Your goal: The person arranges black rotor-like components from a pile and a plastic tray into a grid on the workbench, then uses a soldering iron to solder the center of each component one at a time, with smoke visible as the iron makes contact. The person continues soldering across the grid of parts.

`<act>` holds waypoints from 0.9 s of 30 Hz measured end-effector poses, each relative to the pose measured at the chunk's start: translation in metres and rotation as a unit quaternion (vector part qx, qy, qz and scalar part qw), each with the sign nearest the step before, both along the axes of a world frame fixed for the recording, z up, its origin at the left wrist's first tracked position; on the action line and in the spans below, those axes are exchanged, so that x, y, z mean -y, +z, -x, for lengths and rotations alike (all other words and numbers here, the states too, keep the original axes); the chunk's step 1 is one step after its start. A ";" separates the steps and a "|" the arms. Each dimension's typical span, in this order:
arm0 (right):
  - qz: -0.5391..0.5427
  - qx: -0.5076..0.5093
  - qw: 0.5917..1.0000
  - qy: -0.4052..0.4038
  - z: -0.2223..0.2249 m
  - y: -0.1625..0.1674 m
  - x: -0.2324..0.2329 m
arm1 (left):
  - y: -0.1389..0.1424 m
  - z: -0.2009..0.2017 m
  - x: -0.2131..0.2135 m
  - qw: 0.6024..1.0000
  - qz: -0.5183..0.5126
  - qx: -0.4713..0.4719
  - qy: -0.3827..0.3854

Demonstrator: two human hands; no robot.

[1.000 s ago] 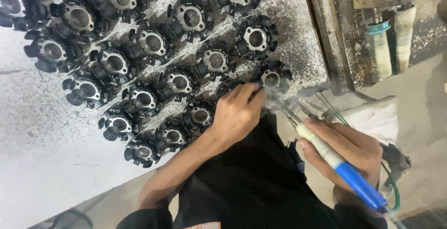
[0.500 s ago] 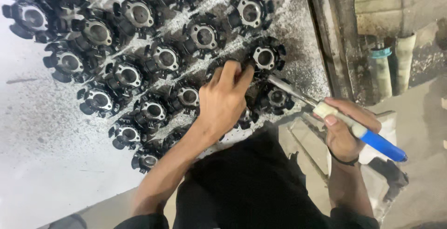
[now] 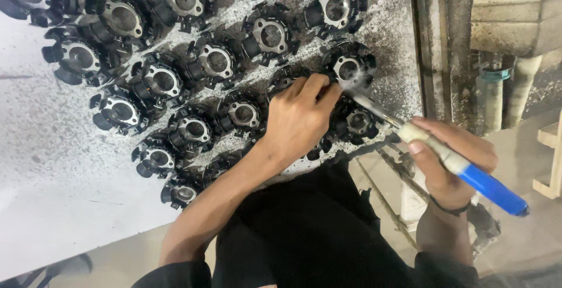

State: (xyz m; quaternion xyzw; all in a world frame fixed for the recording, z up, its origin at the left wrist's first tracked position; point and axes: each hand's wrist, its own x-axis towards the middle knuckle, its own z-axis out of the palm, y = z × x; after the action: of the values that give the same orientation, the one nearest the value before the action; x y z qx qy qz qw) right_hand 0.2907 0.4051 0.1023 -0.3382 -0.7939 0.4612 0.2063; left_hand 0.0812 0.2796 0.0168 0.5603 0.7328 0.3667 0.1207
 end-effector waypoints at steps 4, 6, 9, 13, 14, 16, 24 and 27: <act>-0.105 0.140 0.980 0.090 0.035 0.048 0.004 | -0.004 -0.004 -0.007 1.000 0.009 0.024 -0.001; -0.031 0.081 0.990 0.115 0.043 0.049 -0.009 | 0.007 0.000 -0.010 0.999 -0.004 0.044 -0.008; 0.031 0.063 0.996 0.049 0.028 0.039 -0.021 | 0.045 0.016 -0.008 0.998 0.019 0.054 -0.011; 0.176 -0.188 0.959 -0.119 0.008 -0.015 -0.017 | 0.103 0.052 0.004 0.995 -0.029 0.085 -0.052; 0.196 -0.238 0.940 -0.144 0.006 -0.029 -0.014 | 0.106 0.059 -0.003 0.992 -0.091 0.077 -0.040; 0.163 -0.252 0.943 -0.145 0.007 -0.054 -0.016 | 0.094 0.074 -0.024 0.991 -0.134 0.012 -0.001; 0.125 -0.218 0.963 -0.096 0.021 -0.070 -0.040 | 0.007 0.077 -0.039 0.996 -0.010 -0.057 0.070; 0.135 -0.230 0.960 -0.087 0.031 -0.068 -0.039 | -0.003 0.072 -0.035 0.996 -0.026 -0.038 0.072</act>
State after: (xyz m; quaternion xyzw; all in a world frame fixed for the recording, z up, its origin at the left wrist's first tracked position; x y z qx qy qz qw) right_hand 0.2596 0.4443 0.0344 -0.3154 -0.6235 0.6094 0.3748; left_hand 0.0093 0.3147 0.0137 0.5225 0.7658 0.3714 0.0513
